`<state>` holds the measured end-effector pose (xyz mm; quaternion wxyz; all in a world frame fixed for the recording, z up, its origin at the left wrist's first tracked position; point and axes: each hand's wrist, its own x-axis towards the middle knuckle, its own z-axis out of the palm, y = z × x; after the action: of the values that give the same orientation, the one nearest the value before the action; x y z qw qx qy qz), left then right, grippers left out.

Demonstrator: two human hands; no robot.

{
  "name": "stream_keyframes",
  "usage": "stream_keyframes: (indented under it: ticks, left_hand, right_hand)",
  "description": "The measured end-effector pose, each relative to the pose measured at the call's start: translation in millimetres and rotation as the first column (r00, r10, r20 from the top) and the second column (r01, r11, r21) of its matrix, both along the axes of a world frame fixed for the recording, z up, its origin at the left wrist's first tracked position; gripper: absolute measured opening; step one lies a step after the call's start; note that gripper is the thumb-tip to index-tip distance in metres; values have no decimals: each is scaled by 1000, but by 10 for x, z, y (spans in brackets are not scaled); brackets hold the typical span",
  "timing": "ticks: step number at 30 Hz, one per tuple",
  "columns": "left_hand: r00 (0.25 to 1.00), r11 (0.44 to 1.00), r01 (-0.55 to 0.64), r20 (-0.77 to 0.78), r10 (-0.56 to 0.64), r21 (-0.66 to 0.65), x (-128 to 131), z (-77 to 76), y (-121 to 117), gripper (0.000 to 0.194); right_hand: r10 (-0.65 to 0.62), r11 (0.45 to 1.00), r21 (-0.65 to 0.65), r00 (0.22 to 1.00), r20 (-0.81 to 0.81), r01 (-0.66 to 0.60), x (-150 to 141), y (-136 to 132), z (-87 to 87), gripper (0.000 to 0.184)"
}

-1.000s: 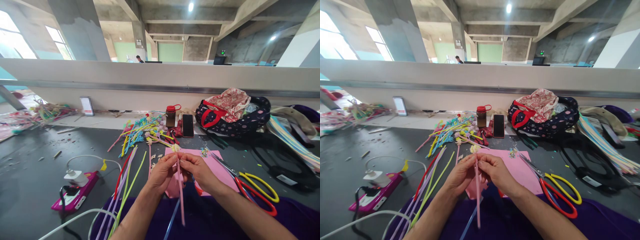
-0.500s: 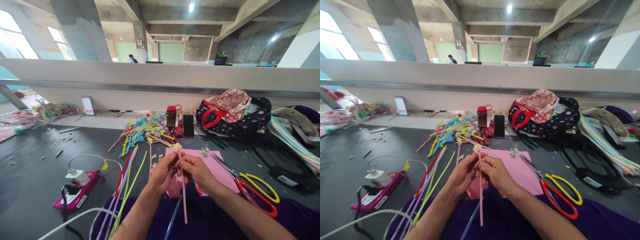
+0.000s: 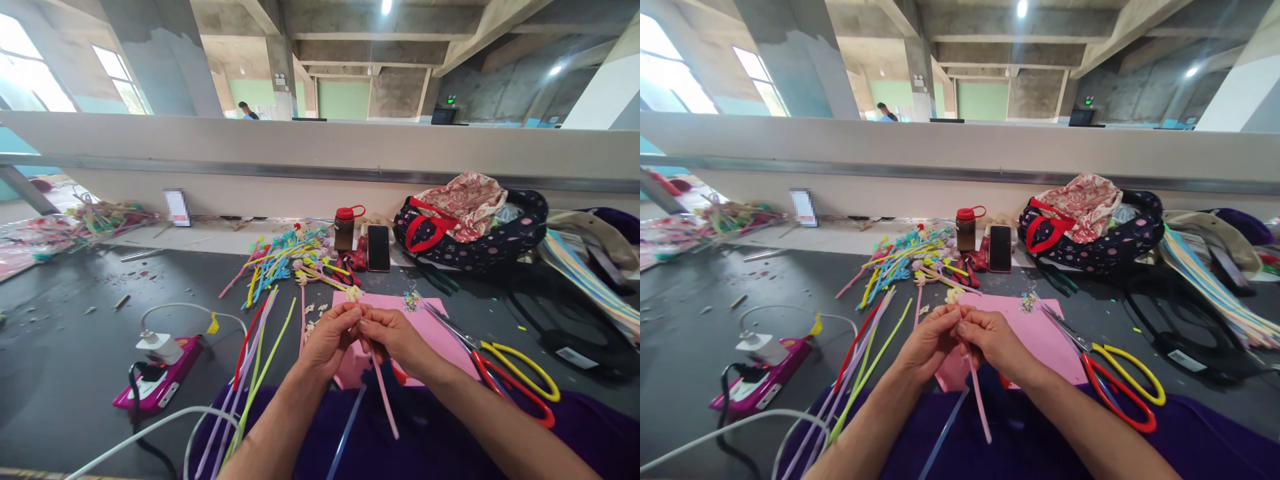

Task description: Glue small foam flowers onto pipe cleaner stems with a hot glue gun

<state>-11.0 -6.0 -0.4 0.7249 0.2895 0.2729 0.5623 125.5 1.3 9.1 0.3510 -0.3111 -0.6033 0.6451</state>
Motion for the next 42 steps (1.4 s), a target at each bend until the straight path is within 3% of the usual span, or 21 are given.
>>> stream_keyframes:
  ticks: [10, 19, 24, 28, 34, 38, 42]
  left_hand:
    - [993, 999, 14, -114, -9, 39, 4, 50, 2, 17]
    - [989, 997, -56, -135, 64, 61, 13, 37, -1, 14]
    - [962, 982, -83, -244, 123, 168, -3, 92, -25, 15]
    - [925, 956, -140, -309, 219, 260, -30, 174, -70, 12]
    - [936, 963, 34, -347, 63, 268, -59, 210, -124, 11]
    - [971, 967, 118, -228, -65, 227, -84, 209, -134, 18]
    - [985, 963, 142, -124, -116, 228, -109, 210, -131, 17]
  right_hand:
    - [2, 999, 51, 998, 65, -5, 36, 43, 1, 31]
    - [-27, 989, 149, 995, 95, 12, 19, 41, 11, 32]
    - [29, 987, 147, 982, 185, -57, 78, 51, 123, 25]
    - [-3, 979, 199, 962, 273, -54, 227, 128, 266, 18]
    - [-124, 955, 291, 972, 199, 62, 381, 191, 379, 18]
    - [-124, 952, 297, 980, 158, 73, 361, 140, 414, 16]
    - [-100, 957, 285, 982, 162, 50, 323, 106, 407, 16]
